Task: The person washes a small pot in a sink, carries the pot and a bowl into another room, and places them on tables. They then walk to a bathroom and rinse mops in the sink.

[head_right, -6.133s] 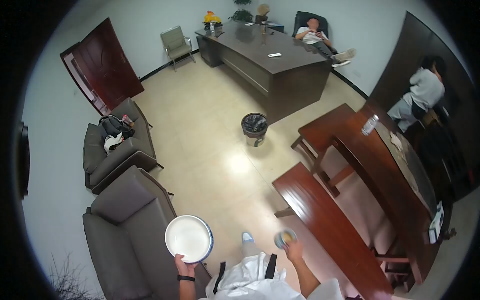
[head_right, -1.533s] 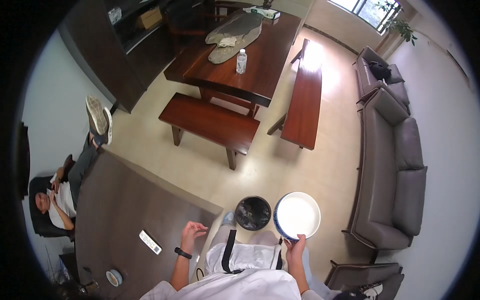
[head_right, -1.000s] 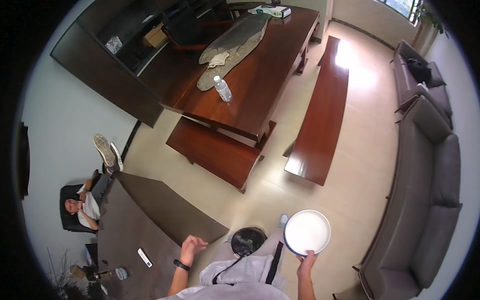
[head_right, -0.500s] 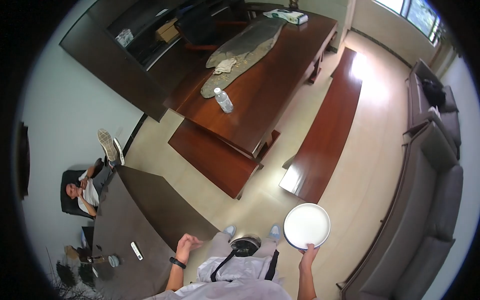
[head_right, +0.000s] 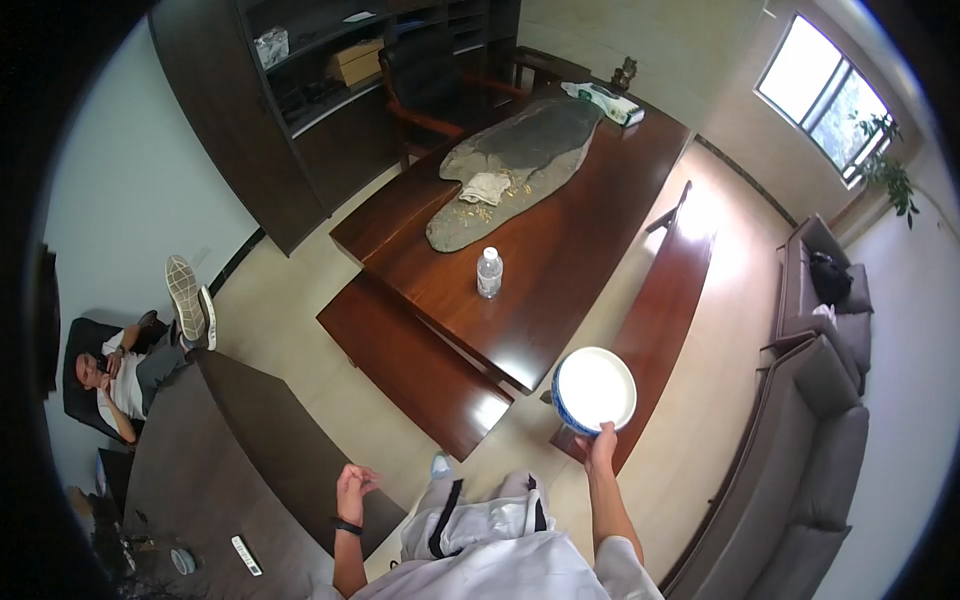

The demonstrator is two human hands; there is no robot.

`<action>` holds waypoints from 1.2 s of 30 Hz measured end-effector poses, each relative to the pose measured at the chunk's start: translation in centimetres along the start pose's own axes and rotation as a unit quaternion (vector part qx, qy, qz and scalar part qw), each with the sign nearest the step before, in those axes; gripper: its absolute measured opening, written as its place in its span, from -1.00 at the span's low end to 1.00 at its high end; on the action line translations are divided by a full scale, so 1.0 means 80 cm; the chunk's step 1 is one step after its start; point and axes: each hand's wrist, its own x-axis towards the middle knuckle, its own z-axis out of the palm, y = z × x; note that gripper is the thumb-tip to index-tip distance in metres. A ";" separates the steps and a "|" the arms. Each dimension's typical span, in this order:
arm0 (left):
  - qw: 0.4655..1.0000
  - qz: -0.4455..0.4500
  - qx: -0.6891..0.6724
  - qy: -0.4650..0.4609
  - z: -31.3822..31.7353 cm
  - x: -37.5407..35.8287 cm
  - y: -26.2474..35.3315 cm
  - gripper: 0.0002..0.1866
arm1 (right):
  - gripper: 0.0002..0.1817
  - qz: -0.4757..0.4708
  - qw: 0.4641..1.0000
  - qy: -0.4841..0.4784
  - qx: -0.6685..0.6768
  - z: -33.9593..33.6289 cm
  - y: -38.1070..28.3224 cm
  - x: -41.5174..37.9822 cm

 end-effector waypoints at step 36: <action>0.931 -0.101 0.045 0.348 0.332 0.553 -0.031 0.06 | -0.47 -0.083 0.985 -0.115 -0.098 0.583 -0.255 0.564</action>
